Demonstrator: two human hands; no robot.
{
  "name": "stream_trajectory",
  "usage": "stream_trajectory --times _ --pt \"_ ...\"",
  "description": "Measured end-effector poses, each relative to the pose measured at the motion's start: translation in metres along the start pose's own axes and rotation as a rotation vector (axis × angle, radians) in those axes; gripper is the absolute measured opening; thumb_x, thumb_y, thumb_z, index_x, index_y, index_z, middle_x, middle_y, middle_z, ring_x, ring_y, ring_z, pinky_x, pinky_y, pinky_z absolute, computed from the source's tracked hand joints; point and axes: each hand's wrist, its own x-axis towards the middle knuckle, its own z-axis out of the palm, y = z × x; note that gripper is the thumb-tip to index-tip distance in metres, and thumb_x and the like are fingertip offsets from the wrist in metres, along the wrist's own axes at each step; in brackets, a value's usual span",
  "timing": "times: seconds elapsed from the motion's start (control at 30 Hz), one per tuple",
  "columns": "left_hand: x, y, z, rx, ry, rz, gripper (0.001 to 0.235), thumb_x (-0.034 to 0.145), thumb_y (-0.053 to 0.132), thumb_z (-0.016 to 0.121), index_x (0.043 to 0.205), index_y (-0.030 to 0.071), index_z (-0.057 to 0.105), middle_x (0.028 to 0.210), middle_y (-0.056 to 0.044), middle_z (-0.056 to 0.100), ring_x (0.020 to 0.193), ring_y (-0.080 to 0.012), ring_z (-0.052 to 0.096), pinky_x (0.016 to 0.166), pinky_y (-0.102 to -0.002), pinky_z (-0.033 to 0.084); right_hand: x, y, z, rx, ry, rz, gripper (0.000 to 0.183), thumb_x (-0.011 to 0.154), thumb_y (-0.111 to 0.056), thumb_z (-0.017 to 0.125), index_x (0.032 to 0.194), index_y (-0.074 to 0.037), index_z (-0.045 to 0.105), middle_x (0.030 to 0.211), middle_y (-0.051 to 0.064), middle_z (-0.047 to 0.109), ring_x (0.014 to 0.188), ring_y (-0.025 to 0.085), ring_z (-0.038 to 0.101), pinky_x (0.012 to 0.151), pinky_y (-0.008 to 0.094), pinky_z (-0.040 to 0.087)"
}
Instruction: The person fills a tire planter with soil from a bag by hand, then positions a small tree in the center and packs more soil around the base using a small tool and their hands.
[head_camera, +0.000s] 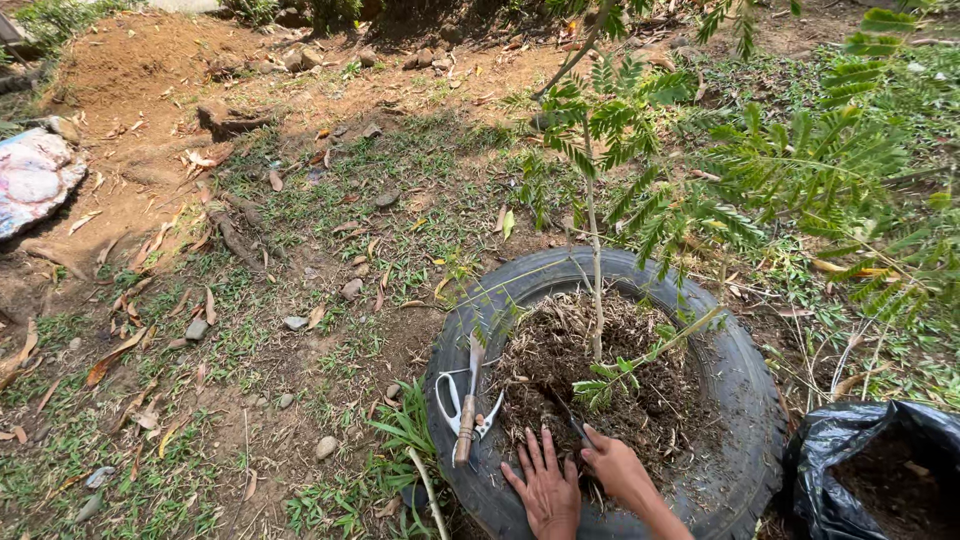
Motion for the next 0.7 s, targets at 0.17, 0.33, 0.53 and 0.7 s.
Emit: stream_trajectory --times 0.17,0.33,0.53,0.7 --pt "0.002 0.006 -0.008 0.054 -0.047 -0.028 0.069 0.106 0.053 0.026 0.165 0.027 0.0 0.173 -0.005 -0.003 0.158 -0.0297 0.011 0.123 -0.063 -0.008 -0.026 -0.008 -0.053 0.353 -0.105 0.213 0.058 0.1 -0.024 0.063 0.157 -0.031 0.049 0.076 0.01 0.057 0.063 0.028 0.048 0.059 0.049 0.041" --pt "0.003 0.005 -0.005 0.077 -0.042 -0.022 0.067 0.106 0.057 0.017 0.164 0.03 -0.003 0.173 -0.004 -0.005 0.159 -0.0299 0.007 0.122 -0.062 -0.012 -0.076 -0.049 -0.117 -0.22 -0.075 -0.035 0.055 0.098 -0.036 0.065 0.15 -0.039 0.049 0.094 -0.003 0.078 0.072 0.016 0.076 0.07 0.033 0.058" --pt "0.005 0.005 -0.004 0.068 -0.048 -0.025 0.068 0.106 0.057 0.018 0.164 0.03 -0.002 0.173 -0.003 -0.005 0.158 -0.0304 0.007 0.122 -0.063 -0.012 -0.098 -0.05 -0.102 -0.935 -0.074 0.12 0.034 0.111 -0.029 0.041 0.135 -0.032 0.066 0.09 0.002 0.074 0.085 0.02 0.077 0.075 0.039 0.06" --pt "0.003 0.005 -0.008 0.076 -0.07 -0.023 0.068 0.106 0.056 0.02 0.165 0.028 -0.001 0.173 -0.005 -0.005 0.159 -0.0302 0.007 0.121 -0.064 -0.011 -0.042 0.021 -0.018 -1.043 0.204 -0.275 0.053 0.095 -0.018 0.052 0.148 -0.019 0.046 0.1 0.009 0.069 0.085 0.024 0.075 0.074 0.036 0.062"
